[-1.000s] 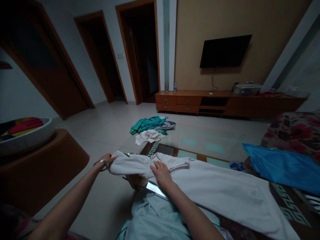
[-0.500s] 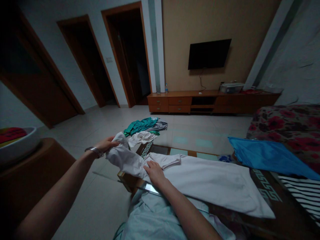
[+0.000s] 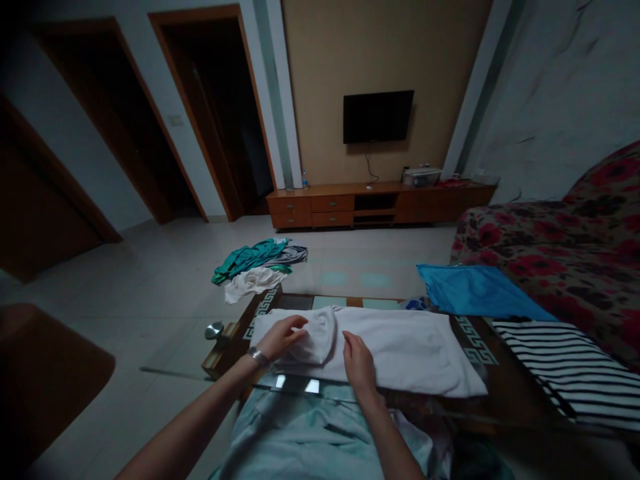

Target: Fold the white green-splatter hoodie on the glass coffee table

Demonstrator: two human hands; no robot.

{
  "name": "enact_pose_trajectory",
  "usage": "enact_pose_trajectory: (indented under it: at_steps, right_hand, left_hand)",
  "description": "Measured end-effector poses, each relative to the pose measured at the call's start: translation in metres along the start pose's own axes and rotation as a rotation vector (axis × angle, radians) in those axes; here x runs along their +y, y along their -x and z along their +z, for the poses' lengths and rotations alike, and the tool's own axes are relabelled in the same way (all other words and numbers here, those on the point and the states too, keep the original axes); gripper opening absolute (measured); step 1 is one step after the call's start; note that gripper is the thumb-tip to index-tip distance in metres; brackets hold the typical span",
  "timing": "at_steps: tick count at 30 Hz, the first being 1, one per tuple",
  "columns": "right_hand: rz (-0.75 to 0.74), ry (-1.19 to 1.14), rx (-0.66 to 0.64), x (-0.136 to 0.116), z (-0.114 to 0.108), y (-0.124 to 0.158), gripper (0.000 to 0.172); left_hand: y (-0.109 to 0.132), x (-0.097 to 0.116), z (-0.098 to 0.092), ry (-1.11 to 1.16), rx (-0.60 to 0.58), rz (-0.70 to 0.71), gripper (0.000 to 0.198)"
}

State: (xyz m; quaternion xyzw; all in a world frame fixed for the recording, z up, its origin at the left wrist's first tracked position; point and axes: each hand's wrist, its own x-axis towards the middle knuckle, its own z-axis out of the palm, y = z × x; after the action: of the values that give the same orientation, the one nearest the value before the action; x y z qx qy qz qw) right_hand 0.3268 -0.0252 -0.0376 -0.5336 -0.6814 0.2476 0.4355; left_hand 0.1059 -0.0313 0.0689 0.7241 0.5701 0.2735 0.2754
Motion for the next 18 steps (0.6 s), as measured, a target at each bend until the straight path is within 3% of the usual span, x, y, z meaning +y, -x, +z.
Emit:
enact_pose_trajectory:
  at_steps: [4, 7, 9, 12, 14, 18]
  right_hand:
    - [0.192, -0.128, -0.008, 0.009, -0.004, -0.001, 0.045]
    - [0.203, -0.177, -0.023, -0.001, 0.006, -0.009, 0.047]
    - [0.17, -0.164, -0.009, -0.012, 0.014, -0.015, 0.045]
    - [0.126, -0.091, -0.007, -0.023, 0.027, -0.019, 0.044]
    - [0.102, -0.036, -0.036, -0.023, 0.033, -0.02, 0.051]
    - [0.103, -0.014, -0.047, -0.012, 0.036, -0.023, 0.071]
  left_hand:
    - [0.026, -0.047, -0.03, -0.186, 0.356, -0.001, 0.024]
    - [0.042, -0.076, -0.047, -0.283, 0.541, -0.151, 0.025]
    - [0.048, -0.089, -0.048, -0.238, 0.513, -0.285, 0.029]
    - [0.05, -0.101, -0.038, -0.036, 0.359, -0.428, 0.043]
    - [0.05, -0.106, -0.03, 0.04, 0.323, -0.452, 0.049]
    - [0.052, -0.115, -0.021, -0.013, 0.359, -0.425, 0.057]
